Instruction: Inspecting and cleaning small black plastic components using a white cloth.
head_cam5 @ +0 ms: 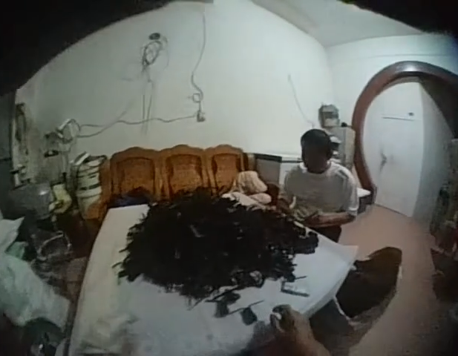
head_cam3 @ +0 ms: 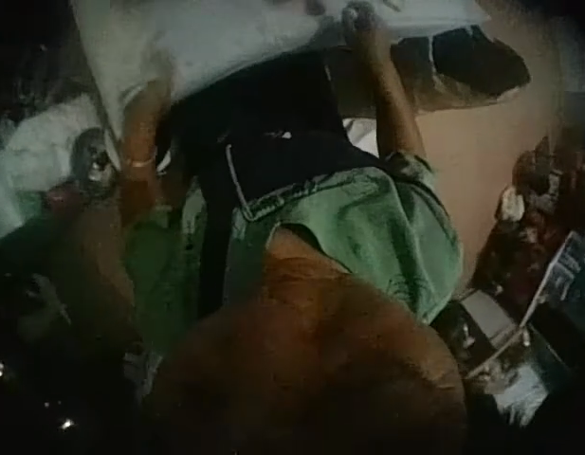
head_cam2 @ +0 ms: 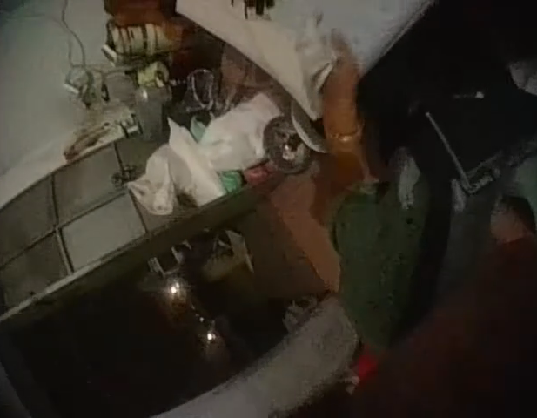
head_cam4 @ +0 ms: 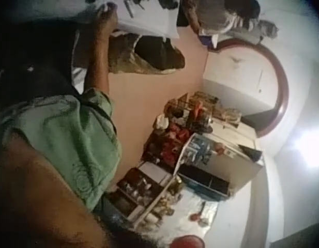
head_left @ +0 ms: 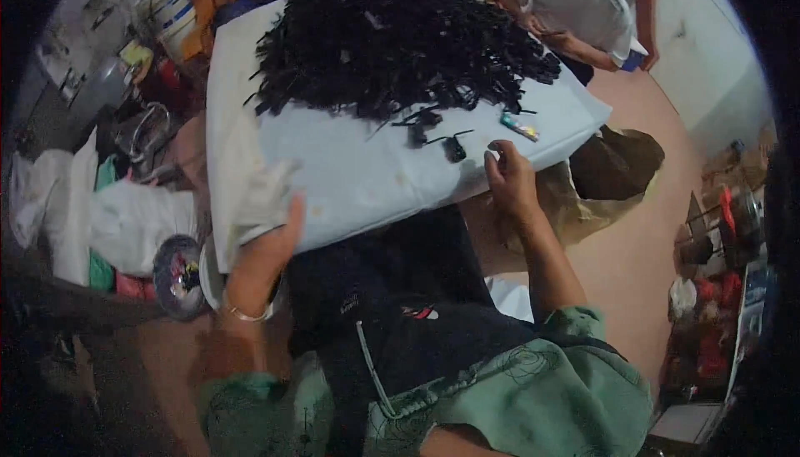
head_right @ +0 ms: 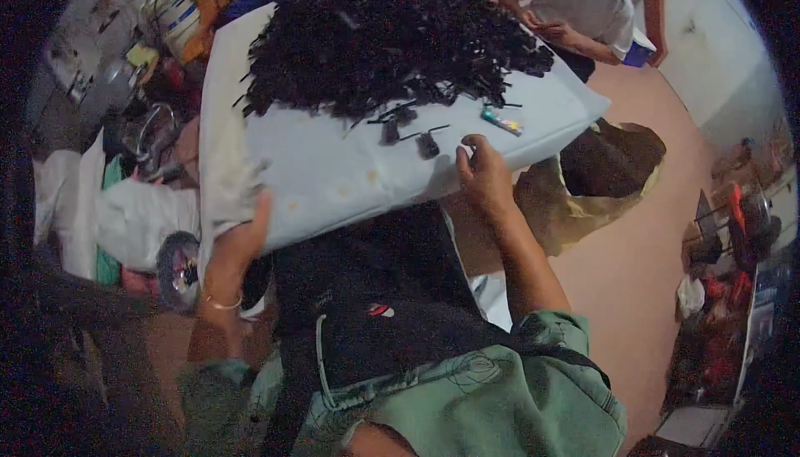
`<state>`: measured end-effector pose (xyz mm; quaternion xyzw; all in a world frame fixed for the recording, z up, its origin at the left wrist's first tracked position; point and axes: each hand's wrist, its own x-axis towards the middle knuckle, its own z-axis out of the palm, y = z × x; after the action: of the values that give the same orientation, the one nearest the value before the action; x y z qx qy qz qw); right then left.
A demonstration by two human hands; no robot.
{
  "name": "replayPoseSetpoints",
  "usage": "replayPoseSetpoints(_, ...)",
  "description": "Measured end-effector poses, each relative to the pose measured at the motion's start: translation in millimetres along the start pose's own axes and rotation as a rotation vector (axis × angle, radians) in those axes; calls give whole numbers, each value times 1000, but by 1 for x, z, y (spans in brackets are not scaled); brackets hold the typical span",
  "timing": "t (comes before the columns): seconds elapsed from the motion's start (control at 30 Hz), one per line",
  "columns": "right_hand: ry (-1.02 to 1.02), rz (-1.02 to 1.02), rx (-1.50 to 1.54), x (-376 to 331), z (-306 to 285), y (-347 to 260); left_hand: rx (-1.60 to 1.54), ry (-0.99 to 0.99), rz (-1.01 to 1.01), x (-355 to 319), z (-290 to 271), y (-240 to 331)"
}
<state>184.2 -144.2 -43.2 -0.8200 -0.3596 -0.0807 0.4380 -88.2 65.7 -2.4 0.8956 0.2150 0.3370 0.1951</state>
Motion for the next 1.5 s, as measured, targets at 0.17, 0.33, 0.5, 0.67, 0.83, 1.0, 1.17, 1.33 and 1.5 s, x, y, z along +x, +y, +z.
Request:
replayPoseSetpoints(0.17, -42, -92, -269, 8, 2, 1, 116, -141, 456, 112, 88, 61)
replayPoseSetpoints(0.33, -85, -179, -322, 4, 19, -28, 516, -129, 252, 180, 129, 45)
replayPoseSetpoints(0.5, -165, -196, -240, 5, 24, -9, 469, -198, 339, 174, 133, 22)
replayPoseSetpoints(0.67, -218, -189, -110, -3, 14, -10, 219, -136, 396, 131, 108, 14)
replayPoseSetpoints(0.83, -213, -200, -68, -9, 15, -14, 71, -351, 252, 101, 89, 28)
replayPoseSetpoints(1.0, -199, -213, 24, -5, 12, -30, -17, -102, 288, 104, 57, 9)
replayPoseSetpoints(1.17, -186, -80, 139, -3, -3, -60, -162, -6, 136, 63, 24, 22)
replayPoseSetpoints(1.33, -798, -405, 325, -19, 15, -87, -378, -479, 14, 13, 15, 64)
replayPoseSetpoints(1.5, -841, -404, 412, -33, 27, -91, -333, -512, 10, -26, 29, 49)
